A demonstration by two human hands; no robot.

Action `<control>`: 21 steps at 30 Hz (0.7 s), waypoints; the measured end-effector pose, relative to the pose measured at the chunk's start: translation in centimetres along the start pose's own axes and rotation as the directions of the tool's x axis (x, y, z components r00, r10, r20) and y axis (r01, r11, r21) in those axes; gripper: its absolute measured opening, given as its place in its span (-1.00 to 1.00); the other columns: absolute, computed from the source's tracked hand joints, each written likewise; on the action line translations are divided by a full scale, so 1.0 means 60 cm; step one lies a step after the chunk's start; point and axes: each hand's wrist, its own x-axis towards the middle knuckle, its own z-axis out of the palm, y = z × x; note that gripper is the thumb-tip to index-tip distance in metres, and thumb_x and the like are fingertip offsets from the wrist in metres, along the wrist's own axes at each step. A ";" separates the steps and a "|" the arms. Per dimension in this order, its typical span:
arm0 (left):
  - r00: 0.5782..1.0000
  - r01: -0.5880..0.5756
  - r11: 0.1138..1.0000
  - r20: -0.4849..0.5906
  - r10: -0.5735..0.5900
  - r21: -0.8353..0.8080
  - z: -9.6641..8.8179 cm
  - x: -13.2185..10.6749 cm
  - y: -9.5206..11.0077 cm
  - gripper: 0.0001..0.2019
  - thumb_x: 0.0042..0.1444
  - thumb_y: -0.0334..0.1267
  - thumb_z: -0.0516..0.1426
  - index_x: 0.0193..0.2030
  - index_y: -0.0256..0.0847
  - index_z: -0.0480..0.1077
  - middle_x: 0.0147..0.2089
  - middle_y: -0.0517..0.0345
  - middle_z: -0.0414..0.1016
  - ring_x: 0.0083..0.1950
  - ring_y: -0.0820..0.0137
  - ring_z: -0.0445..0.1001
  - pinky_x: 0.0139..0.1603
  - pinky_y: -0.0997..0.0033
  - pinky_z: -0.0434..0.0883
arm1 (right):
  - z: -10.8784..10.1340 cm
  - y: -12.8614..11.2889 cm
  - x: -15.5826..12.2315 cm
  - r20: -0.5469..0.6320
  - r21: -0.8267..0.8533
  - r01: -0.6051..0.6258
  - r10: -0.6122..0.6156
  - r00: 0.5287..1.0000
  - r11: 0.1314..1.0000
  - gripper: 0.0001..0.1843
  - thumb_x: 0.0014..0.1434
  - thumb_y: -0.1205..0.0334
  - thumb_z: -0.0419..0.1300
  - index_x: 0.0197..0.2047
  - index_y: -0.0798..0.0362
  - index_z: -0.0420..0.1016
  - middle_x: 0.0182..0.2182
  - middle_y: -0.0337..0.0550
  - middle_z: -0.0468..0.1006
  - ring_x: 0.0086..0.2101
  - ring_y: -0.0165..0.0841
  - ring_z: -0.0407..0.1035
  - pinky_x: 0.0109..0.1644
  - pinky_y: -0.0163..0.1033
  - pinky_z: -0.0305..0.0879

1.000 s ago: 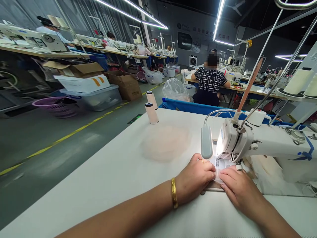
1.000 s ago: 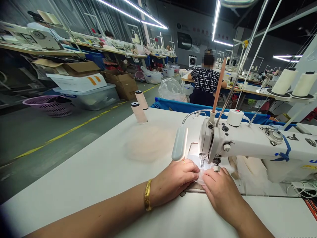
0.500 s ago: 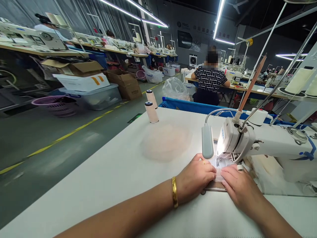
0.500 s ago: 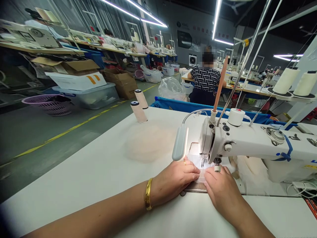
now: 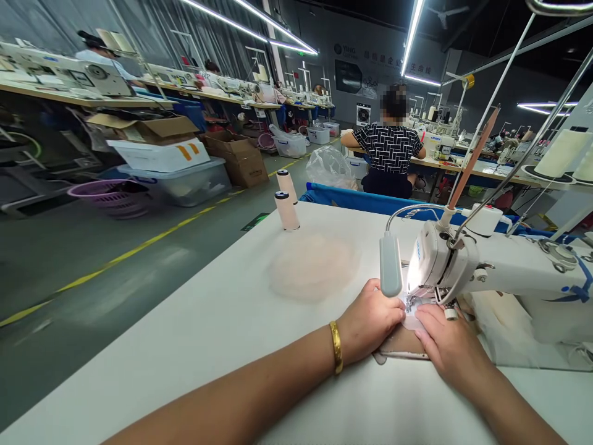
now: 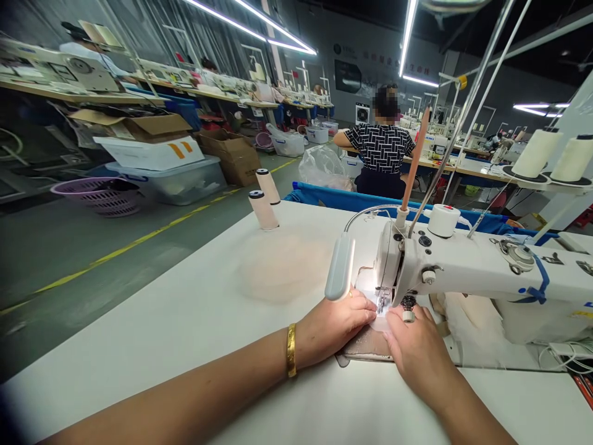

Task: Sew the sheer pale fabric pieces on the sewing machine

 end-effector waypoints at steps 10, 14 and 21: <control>0.974 0.180 0.982 0.133 -0.185 0.051 -0.015 0.012 0.001 -0.90 0.33 -0.24 0.17 -0.09 -0.16 0.48 -0.07 0.03 0.58 -0.05 0.19 0.51 0.08 0.12 0.39 | 0.003 0.007 -0.006 -0.045 -0.030 -0.011 0.010 0.999 0.999 -0.65 0.46 0.25 0.03 0.21 0.01 0.48 0.08 0.03 0.61 0.02 -0.03 0.47 0.01 0.05 0.47; 0.922 0.281 0.941 0.220 -0.319 0.187 -0.038 0.025 0.016 -0.67 0.18 -0.03 0.32 -0.06 -0.20 0.47 -0.05 -0.05 0.55 -0.03 0.05 0.47 0.02 0.02 0.40 | -0.007 -0.001 -0.007 -0.101 0.048 0.036 -0.031 0.994 0.998 -0.68 0.46 0.28 0.03 0.19 -0.03 0.46 0.07 -0.02 0.62 0.05 -0.07 0.47 0.04 0.03 0.47; 0.888 0.220 0.971 0.392 -0.241 0.099 -0.085 0.022 0.065 -0.64 0.19 0.07 0.31 -0.31 -0.21 0.47 -0.11 0.01 0.54 -0.07 0.11 0.49 0.03 0.04 0.38 | -0.021 -0.024 -0.009 -0.147 0.165 0.226 -0.202 0.968 0.960 -0.63 0.44 0.39 0.00 0.25 0.01 0.35 0.06 0.02 0.58 0.07 -0.13 0.44 0.06 -0.03 0.43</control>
